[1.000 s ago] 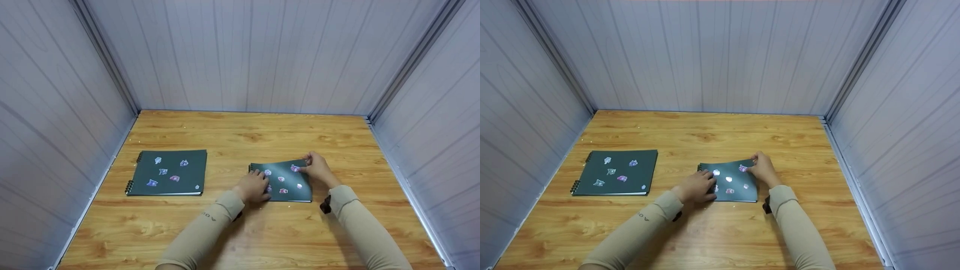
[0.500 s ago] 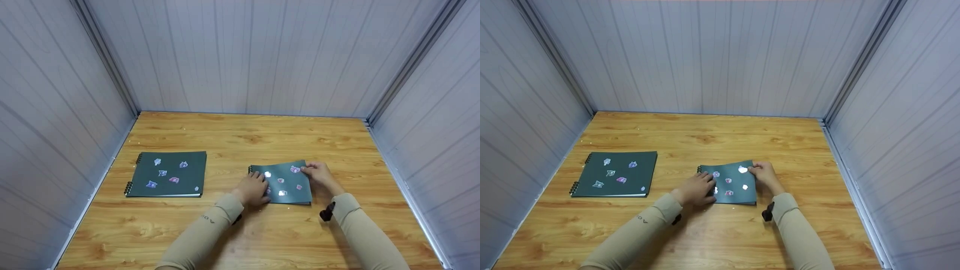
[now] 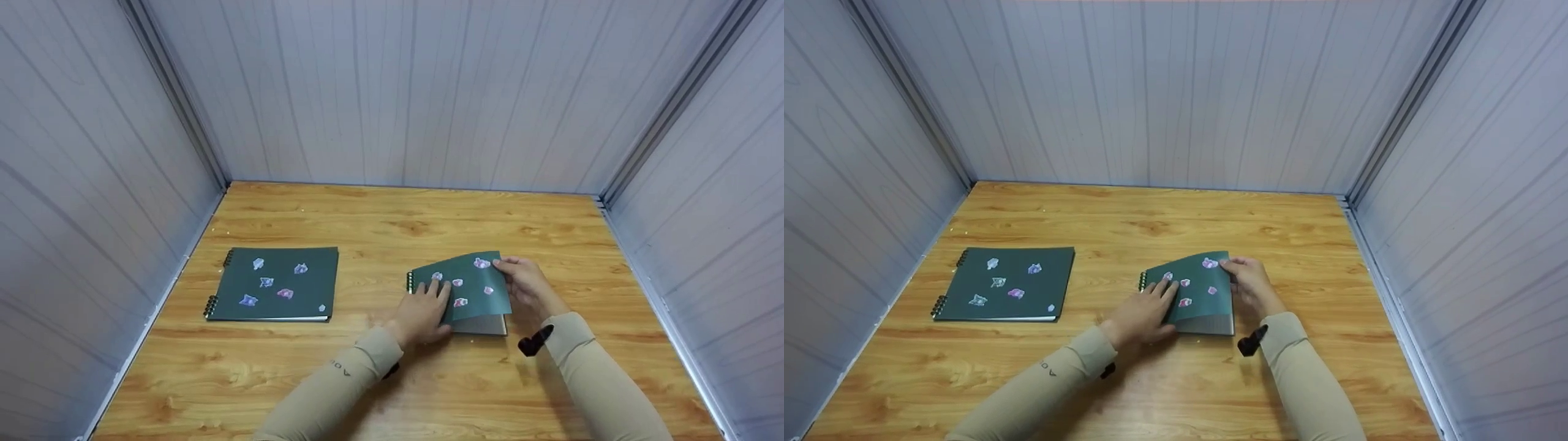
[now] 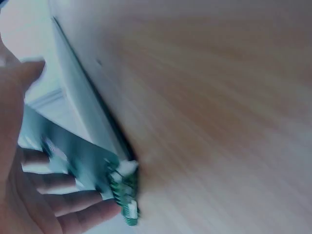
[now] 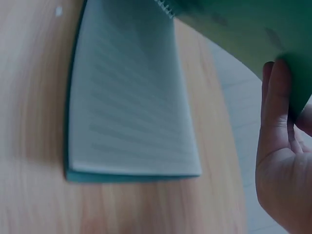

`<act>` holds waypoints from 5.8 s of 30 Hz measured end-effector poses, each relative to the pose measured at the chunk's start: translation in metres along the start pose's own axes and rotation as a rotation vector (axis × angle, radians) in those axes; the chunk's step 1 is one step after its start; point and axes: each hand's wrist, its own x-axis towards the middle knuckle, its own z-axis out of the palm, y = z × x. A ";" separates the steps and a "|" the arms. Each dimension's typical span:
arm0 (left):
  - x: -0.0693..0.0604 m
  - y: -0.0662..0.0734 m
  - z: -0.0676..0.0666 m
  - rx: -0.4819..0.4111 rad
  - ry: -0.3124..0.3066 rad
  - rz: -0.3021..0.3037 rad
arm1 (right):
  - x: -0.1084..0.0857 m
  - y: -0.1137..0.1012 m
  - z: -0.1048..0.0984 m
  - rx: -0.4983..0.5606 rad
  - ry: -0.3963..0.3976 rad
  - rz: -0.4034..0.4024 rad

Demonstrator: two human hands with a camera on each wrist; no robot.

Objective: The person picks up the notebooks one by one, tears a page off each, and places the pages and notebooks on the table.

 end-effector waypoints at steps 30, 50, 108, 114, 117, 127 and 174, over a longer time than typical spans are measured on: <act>-0.018 0.001 -0.005 -0.497 0.358 -0.135 | -0.011 0.034 0.042 -0.719 -0.137 -0.270; -0.029 -0.035 -0.021 -1.085 0.607 -0.216 | -0.007 0.059 0.026 -1.221 -0.216 -0.361; 0.022 -0.055 0.013 -0.132 -0.076 -0.056 | -0.015 0.052 -0.046 -1.290 -0.058 -0.215; 0.024 -0.056 0.017 -0.124 -0.112 -0.051 | -0.014 0.053 -0.045 -1.318 -0.061 -0.215; 0.025 -0.056 0.016 -0.119 -0.124 -0.054 | -0.015 0.053 -0.045 -1.310 -0.059 -0.206; 0.029 -0.049 0.008 -0.109 -0.140 -0.081 | -0.020 0.053 -0.042 -1.302 -0.045 -0.192; 0.028 -0.049 0.007 -0.153 -0.159 -0.113 | -0.031 0.026 -0.031 -0.855 0.181 -0.085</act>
